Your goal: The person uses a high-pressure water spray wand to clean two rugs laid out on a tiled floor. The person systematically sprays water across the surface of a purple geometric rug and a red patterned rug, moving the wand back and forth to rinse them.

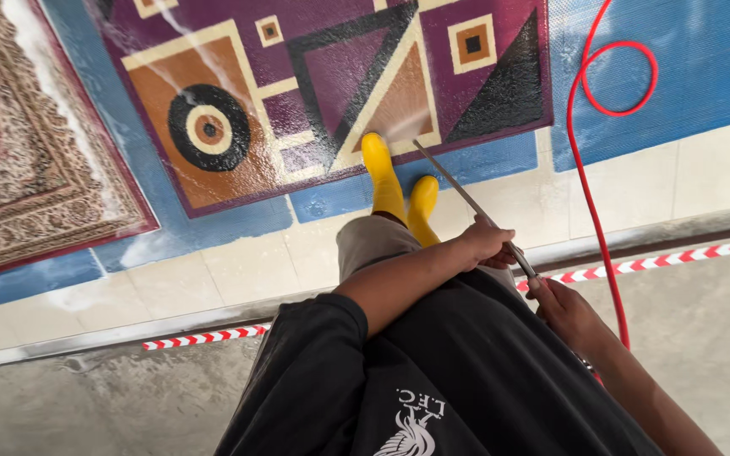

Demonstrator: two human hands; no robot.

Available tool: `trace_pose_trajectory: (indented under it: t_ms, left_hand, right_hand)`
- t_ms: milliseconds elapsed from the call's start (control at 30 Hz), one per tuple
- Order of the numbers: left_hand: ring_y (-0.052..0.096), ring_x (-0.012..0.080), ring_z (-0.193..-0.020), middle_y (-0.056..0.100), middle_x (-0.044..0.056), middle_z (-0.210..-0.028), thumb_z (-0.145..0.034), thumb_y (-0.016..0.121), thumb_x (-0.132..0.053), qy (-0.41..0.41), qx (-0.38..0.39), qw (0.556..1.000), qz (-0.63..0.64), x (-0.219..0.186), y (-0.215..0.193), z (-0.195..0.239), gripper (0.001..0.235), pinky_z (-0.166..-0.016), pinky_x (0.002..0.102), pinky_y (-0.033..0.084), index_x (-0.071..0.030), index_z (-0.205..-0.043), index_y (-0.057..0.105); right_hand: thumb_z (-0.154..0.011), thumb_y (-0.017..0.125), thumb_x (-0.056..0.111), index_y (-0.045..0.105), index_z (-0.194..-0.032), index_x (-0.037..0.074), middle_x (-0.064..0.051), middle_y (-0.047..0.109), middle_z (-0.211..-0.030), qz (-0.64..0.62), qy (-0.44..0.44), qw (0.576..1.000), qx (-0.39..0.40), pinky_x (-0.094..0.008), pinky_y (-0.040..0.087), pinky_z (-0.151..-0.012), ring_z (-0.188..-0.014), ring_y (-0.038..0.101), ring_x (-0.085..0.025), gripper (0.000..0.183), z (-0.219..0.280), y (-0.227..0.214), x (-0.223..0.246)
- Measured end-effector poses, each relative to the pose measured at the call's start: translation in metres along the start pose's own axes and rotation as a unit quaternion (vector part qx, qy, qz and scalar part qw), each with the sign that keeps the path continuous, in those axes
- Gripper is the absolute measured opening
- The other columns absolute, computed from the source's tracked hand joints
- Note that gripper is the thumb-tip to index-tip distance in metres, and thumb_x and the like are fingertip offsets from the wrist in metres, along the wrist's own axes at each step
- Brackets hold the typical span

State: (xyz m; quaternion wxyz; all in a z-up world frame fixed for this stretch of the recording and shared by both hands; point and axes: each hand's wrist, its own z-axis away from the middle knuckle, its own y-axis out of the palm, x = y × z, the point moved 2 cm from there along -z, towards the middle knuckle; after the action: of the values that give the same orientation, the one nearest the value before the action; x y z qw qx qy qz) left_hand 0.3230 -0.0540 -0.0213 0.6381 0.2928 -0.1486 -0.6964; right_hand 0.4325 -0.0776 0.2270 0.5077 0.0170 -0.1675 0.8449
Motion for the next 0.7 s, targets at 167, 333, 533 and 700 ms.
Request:
trace_pose_trajectory:
  t_ms: [167,333,533,700]
  left_hand:
    - [0.074,0.0188,-0.06,0.075,0.015,-0.082,-0.103,0.06,-0.027,0.019,-0.02,0.999,-0.041,-0.037,-0.004,-0.001,0.058,-0.048,0.032,0.062,0.02,-0.133,0.042]
    - [0.07,0.0254,-0.062,0.072,0.019,-0.085,-0.097,0.057,-0.017,0.093,-0.097,0.991,-0.019,-0.136,-0.037,0.041,0.092,-0.054,0.037,0.061,-0.008,-0.153,-0.016]
    - [0.074,0.0225,-0.063,0.072,0.016,-0.082,-0.098,0.056,-0.021,0.193,-0.109,0.975,0.003,-0.217,-0.088,0.062,0.095,-0.056,0.034,0.065,-0.017,-0.156,-0.019]
    - [0.073,0.0222,-0.062,0.071,0.015,-0.084,-0.101,0.057,-0.02,0.227,-0.077,0.971,0.016,-0.194,-0.09,0.036,0.098,-0.056,0.034,0.065,-0.013,-0.154,-0.025]
  right_hand:
    - [-0.102,0.044,0.054,0.068,-0.106,-0.002,-0.006,0.052,-0.059,-0.046,0.013,0.999,-0.008,-0.033,0.037,-0.05,-0.052,0.046,-0.015,0.06,-0.003,0.002,0.037]
    - [-0.104,0.041,0.049,0.063,-0.102,0.0,-0.006,0.049,-0.057,-0.074,-0.063,0.995,-0.022,-0.033,0.038,-0.048,-0.049,0.046,-0.014,0.053,-0.03,0.014,0.104]
    - [-0.106,0.039,0.046,0.063,-0.104,0.003,-0.004,0.051,-0.059,-0.048,-0.152,0.986,-0.041,-0.031,0.041,-0.05,-0.05,0.048,-0.012,0.049,-0.065,0.023,0.173]
    - [-0.107,0.04,0.045,0.064,-0.105,0.003,-0.003,0.052,-0.061,-0.053,-0.192,0.979,-0.041,-0.03,0.042,-0.051,-0.053,0.049,-0.011,0.049,-0.065,0.026,0.171]
